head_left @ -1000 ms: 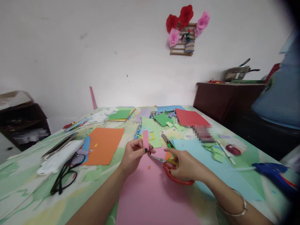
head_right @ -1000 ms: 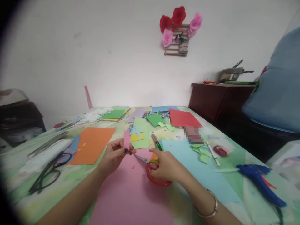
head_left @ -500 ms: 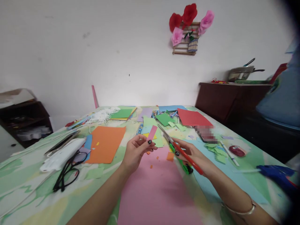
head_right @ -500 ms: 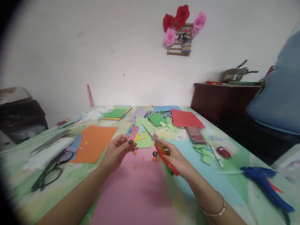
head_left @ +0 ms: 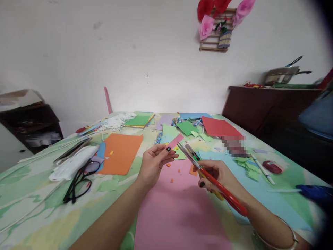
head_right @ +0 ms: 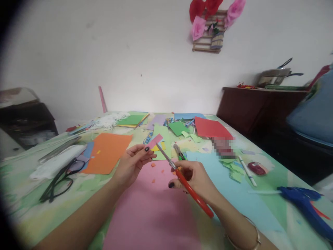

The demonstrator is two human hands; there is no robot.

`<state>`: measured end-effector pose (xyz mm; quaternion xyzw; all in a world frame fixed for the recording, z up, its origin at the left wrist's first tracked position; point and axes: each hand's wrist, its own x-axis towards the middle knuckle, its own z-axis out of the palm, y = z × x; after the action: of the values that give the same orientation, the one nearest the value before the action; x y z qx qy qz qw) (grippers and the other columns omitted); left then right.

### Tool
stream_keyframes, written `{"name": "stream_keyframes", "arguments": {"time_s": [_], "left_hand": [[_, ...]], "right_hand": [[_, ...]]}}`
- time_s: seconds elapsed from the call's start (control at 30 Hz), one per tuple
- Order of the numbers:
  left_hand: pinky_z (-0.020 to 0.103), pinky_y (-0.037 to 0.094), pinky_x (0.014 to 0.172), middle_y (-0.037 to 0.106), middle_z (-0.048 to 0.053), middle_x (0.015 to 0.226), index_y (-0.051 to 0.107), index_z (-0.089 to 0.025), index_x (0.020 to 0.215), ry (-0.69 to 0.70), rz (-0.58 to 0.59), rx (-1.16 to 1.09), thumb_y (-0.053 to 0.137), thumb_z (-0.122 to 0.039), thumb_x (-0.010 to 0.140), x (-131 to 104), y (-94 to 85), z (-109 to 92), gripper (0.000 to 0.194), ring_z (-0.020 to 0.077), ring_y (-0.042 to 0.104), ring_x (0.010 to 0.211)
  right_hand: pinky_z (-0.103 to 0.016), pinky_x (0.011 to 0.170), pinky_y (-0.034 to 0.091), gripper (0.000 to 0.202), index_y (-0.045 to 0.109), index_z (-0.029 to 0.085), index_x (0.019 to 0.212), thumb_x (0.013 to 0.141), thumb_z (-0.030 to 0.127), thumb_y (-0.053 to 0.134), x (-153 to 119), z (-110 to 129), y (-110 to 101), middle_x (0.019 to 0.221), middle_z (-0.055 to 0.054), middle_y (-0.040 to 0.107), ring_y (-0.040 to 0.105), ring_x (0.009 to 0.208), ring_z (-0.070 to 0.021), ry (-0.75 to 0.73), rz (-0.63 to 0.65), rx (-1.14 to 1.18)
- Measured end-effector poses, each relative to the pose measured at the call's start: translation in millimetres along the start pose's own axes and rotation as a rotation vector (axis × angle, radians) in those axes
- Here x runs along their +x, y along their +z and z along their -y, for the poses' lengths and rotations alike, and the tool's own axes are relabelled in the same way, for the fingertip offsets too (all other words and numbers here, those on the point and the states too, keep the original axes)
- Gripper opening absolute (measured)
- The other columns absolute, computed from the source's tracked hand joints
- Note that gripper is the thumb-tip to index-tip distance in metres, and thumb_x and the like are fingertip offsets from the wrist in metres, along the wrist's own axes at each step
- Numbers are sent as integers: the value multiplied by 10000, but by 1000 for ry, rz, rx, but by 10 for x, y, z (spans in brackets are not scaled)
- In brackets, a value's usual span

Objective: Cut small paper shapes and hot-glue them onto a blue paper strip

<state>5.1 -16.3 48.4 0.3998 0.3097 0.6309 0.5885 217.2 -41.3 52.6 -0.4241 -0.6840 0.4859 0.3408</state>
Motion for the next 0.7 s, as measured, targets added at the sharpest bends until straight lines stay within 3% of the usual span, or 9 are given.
{"name": "stream_keyframes", "arguments": {"time_s": [0.13,0.4,0.7], "left_hand": [[242,525,599,691,36,673,610,-126,806,-39,27,65,739,-282,693,-36,31,17,232,186,696,669],[208,510,547,688,43,731,624,-118,822,-63,34,160,710,-296,723,-84,58,22,221,147,678,608],[189,483,514,676,36,704,610,-116,815,-70,12,129,700,-274,723,-79,66,22,203,133,665,578]], "right_hand": [[-207,416,305,335,618,142,848,648,382,740,-5,-20,44,573,37,459,363,464,-64,-25,-10,-39],[-231,452,316,345,640,149,920,675,380,714,3,-97,97,565,33,478,387,493,-89,-11,-19,-107],[-233,459,290,282,628,158,786,607,322,771,22,-89,128,526,63,391,325,485,-78,-15,-45,-146]]}}
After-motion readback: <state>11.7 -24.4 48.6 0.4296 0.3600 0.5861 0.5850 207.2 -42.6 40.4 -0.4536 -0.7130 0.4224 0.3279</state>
